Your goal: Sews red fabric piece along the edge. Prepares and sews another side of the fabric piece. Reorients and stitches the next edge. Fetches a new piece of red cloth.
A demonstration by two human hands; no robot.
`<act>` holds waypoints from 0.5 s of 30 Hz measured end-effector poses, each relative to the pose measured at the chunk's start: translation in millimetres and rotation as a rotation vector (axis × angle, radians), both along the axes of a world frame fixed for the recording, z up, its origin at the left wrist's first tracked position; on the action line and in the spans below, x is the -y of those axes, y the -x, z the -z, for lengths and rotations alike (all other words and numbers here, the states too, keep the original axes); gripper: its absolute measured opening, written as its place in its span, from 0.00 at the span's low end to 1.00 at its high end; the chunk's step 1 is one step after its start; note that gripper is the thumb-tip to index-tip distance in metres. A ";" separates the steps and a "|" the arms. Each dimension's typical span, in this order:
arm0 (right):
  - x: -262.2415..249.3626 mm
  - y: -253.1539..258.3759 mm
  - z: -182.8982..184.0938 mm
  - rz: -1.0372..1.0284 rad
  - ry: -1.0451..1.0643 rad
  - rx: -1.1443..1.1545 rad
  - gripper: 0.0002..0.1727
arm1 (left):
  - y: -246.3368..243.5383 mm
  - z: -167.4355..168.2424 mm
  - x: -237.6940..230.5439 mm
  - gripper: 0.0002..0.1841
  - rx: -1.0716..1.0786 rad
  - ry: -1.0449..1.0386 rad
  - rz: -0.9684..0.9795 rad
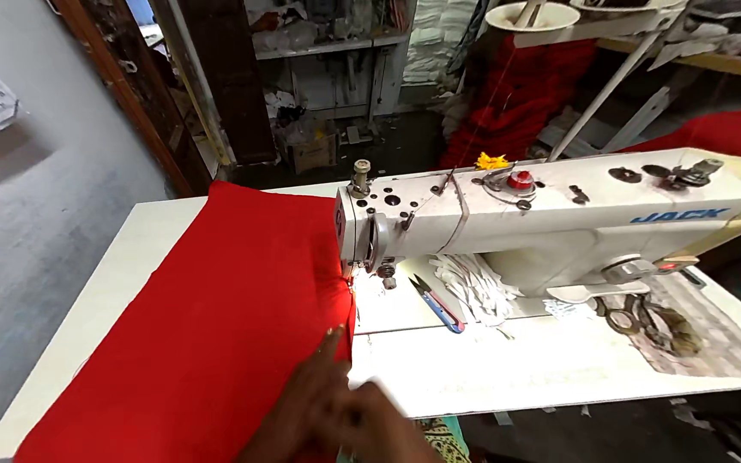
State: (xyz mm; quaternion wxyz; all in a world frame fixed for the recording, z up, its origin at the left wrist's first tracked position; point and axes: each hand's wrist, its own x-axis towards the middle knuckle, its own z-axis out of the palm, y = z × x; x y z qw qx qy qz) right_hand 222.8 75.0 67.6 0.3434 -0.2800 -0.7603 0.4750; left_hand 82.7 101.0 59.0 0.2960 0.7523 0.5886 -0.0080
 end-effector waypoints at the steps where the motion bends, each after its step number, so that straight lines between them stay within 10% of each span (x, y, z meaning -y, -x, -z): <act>1: -29.9 -5.4 13.2 0.289 -0.048 0.150 0.12 | -5.2 3.2 10.2 0.20 0.064 -0.030 -0.058; 5: -103.2 9.8 55.8 0.696 -0.106 0.518 0.16 | -41.3 14.8 34.7 0.16 0.150 -0.121 -0.187; 15: -94.1 8.4 76.2 0.736 -0.273 0.435 0.09 | -43.0 29.2 70.0 0.11 0.329 -0.230 -0.172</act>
